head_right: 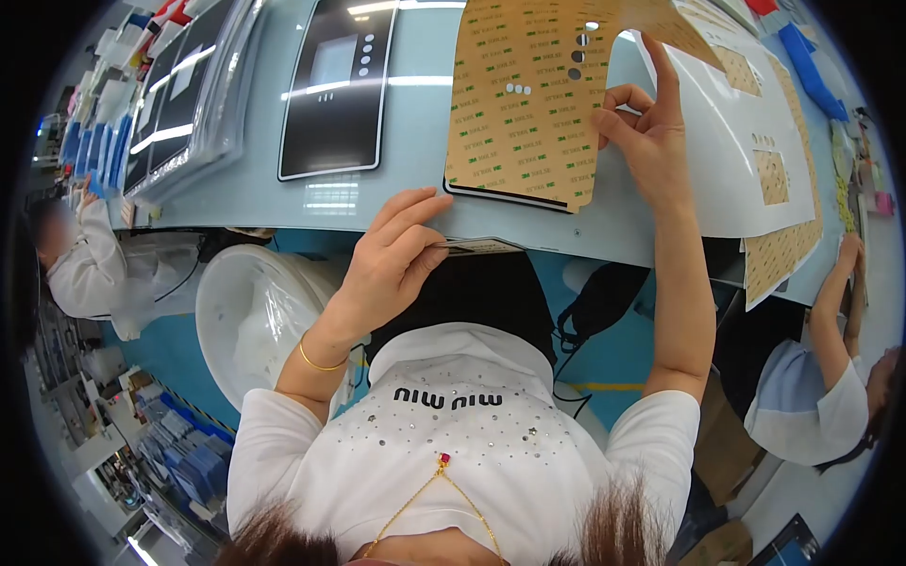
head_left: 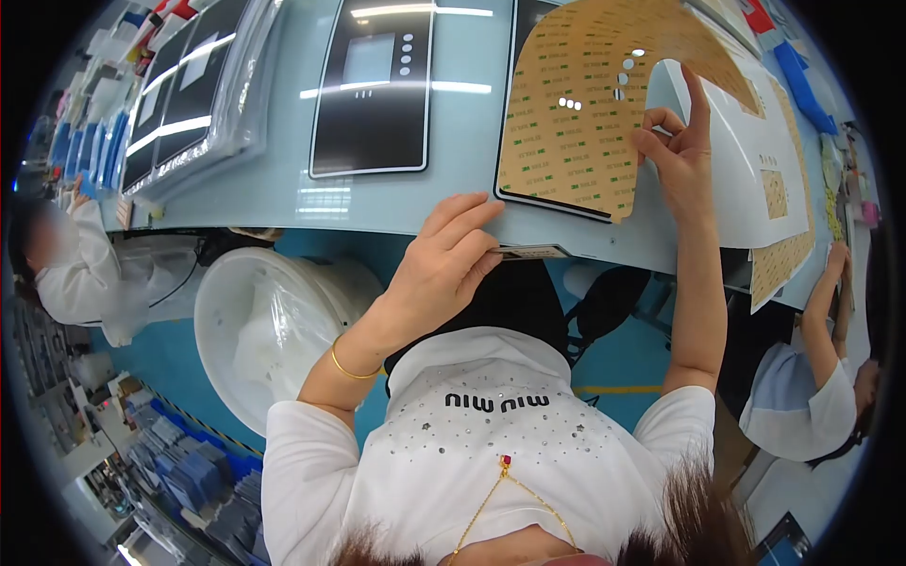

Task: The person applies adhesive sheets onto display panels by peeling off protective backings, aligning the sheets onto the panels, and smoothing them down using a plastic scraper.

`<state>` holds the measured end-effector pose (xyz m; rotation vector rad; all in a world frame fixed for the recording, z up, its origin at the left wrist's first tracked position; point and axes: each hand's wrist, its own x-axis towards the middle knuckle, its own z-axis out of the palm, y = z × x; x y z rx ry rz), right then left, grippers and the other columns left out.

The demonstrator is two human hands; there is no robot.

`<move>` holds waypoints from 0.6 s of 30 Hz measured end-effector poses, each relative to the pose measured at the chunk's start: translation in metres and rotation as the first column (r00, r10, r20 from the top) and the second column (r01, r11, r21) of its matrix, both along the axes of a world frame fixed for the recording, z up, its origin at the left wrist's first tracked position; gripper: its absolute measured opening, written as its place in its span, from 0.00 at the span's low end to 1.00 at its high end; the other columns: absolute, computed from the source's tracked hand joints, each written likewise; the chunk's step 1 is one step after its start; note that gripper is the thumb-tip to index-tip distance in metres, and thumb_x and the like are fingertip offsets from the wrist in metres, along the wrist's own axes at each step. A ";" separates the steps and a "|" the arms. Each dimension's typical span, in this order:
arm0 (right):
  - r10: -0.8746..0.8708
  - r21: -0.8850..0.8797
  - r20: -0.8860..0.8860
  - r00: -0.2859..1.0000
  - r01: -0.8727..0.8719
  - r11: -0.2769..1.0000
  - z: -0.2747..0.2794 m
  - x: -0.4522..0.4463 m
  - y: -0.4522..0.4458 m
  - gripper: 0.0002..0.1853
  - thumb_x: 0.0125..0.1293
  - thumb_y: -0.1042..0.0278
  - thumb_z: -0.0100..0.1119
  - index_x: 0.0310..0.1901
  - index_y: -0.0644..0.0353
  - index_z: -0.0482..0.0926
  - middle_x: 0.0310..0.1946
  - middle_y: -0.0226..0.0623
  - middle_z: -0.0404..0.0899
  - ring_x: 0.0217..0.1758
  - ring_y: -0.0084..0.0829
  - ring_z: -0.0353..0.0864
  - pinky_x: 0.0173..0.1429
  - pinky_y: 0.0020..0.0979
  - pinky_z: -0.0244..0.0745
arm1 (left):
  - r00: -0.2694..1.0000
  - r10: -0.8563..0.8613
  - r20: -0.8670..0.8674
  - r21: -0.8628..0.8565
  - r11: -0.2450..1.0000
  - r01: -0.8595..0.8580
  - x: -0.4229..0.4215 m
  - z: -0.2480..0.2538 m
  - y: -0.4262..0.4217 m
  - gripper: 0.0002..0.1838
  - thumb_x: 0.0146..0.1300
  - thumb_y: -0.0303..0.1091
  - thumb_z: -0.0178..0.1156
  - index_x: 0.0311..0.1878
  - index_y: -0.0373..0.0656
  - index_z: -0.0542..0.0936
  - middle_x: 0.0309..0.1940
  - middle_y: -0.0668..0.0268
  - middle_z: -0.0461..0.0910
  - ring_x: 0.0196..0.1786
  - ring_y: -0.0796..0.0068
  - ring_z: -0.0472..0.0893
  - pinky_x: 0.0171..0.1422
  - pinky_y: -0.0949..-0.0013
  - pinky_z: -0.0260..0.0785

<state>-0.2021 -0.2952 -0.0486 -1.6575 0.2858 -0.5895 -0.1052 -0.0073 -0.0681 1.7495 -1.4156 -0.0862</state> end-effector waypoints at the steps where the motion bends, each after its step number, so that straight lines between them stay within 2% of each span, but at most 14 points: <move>1: 0.009 0.004 0.009 1.000 -0.009 1.000 0.000 0.000 0.000 0.45 0.59 0.83 0.60 0.74 0.47 0.48 0.31 0.32 0.75 0.29 0.21 0.77 0.32 0.22 0.75 | 1.000 0.000 0.005 -0.004 1.000 0.000 0.000 -0.001 0.000 0.09 0.50 0.21 0.66 0.31 0.37 0.74 0.51 0.57 0.77 0.57 0.52 0.74 0.59 0.56 0.70; 18: 0.042 -0.018 0.015 0.999 -0.042 0.999 -0.010 -0.005 -0.002 0.44 0.60 0.83 0.60 0.73 0.47 0.49 0.33 0.34 0.75 0.30 0.21 0.78 0.32 0.21 0.76 | 1.000 -0.003 0.029 0.011 1.000 0.003 0.001 -0.002 0.001 0.09 0.50 0.22 0.67 0.31 0.38 0.74 0.50 0.58 0.77 0.58 0.55 0.74 0.63 0.54 0.68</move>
